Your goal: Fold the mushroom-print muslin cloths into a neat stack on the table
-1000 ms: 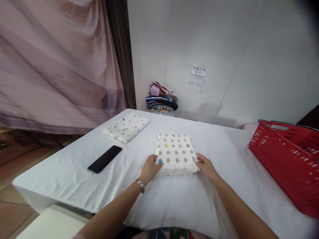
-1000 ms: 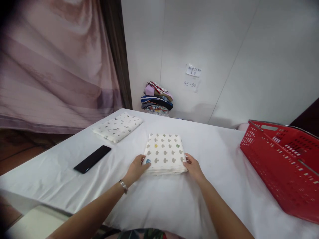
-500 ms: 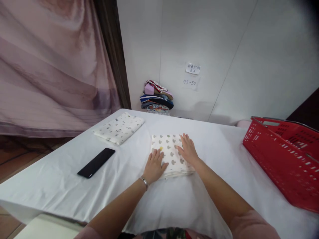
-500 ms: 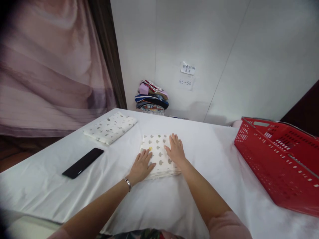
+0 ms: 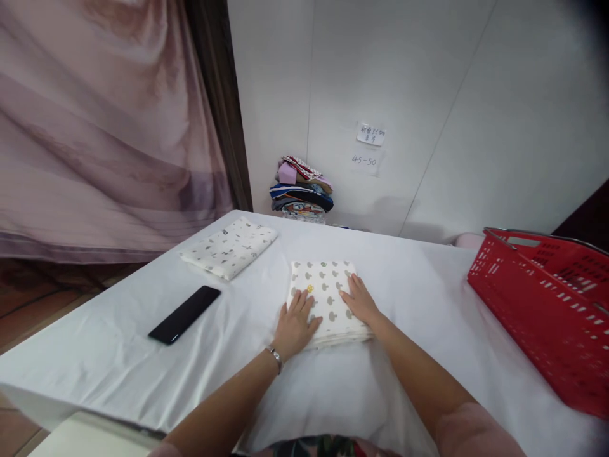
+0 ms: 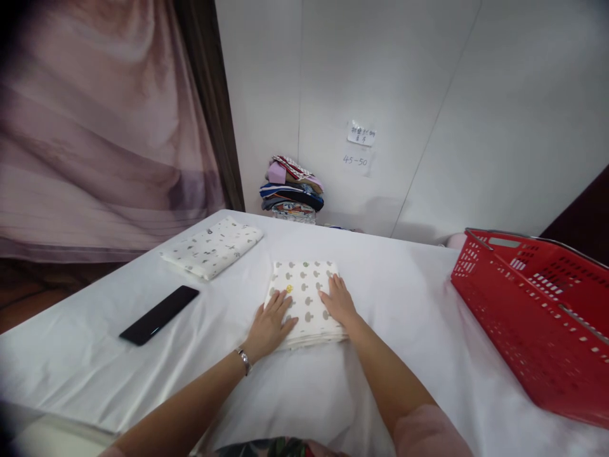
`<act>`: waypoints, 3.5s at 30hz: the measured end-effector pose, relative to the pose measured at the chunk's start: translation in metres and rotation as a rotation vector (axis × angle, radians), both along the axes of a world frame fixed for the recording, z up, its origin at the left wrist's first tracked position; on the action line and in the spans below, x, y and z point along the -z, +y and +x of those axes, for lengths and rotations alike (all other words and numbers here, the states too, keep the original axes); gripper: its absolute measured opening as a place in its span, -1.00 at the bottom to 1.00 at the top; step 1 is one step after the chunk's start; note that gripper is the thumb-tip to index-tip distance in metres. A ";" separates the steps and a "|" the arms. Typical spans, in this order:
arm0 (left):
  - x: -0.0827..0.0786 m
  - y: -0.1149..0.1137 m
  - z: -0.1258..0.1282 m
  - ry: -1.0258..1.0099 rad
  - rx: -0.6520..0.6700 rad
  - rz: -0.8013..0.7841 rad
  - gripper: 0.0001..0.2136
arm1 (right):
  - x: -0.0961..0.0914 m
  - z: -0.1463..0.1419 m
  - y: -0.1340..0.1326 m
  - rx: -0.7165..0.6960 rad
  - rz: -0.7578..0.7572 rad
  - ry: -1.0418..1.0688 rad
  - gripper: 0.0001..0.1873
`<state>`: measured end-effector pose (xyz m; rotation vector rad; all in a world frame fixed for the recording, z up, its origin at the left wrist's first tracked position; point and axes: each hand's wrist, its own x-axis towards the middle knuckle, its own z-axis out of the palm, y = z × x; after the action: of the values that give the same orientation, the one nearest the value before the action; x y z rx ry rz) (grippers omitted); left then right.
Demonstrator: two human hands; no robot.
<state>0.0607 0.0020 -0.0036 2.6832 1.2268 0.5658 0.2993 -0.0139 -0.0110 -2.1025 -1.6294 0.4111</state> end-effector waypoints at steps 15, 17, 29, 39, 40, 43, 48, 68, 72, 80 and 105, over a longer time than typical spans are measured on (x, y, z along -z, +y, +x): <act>-0.001 -0.002 -0.004 -0.487 -0.369 -0.503 -0.46 | 0.008 0.003 -0.082 0.225 0.126 0.527 -0.27; -0.002 -0.020 0.003 -0.547 -0.377 -0.602 -0.41 | 0.005 0.014 -0.083 0.237 0.138 0.501 -0.28; -0.007 -0.049 -0.007 -0.645 -0.114 -0.440 -0.72 | -0.034 0.064 -0.078 0.120 0.372 -0.148 -0.49; -0.007 0.025 0.004 -0.196 -0.265 -0.283 -0.59 | -0.012 -0.025 -0.096 -0.007 -0.061 -0.346 -0.32; -0.008 0.027 0.004 -0.195 -0.259 -0.273 -0.60 | -0.010 -0.026 -0.096 -0.009 -0.078 -0.365 -0.32; -0.006 0.033 0.001 -0.242 -0.263 -0.215 -0.59 | -0.010 -0.026 -0.097 -0.006 -0.102 -0.391 -0.31; 0.000 0.037 -0.003 -0.251 -0.296 -0.227 -0.60 | -0.012 -0.029 -0.096 0.005 -0.102 -0.381 -0.30; -0.007 0.023 0.036 -0.051 -0.010 -0.011 -0.57 | -0.023 0.020 -0.033 0.162 -0.170 -0.338 -0.29; 0.001 0.023 0.031 -0.085 -0.012 0.023 -0.58 | -0.012 0.025 -0.035 0.166 -0.167 -0.355 -0.28; 0.002 0.021 0.033 -0.112 -0.024 0.045 -0.58 | -0.023 0.023 -0.024 0.180 -0.211 -0.321 -0.30; 0.006 0.023 0.033 -0.208 -0.010 0.007 -0.61 | -0.026 -0.014 0.055 0.007 -0.212 -0.285 -0.24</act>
<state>0.0935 0.0248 -0.0093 2.5472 1.1830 0.8280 0.2853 0.0407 0.0153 -2.4157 -1.8021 0.3038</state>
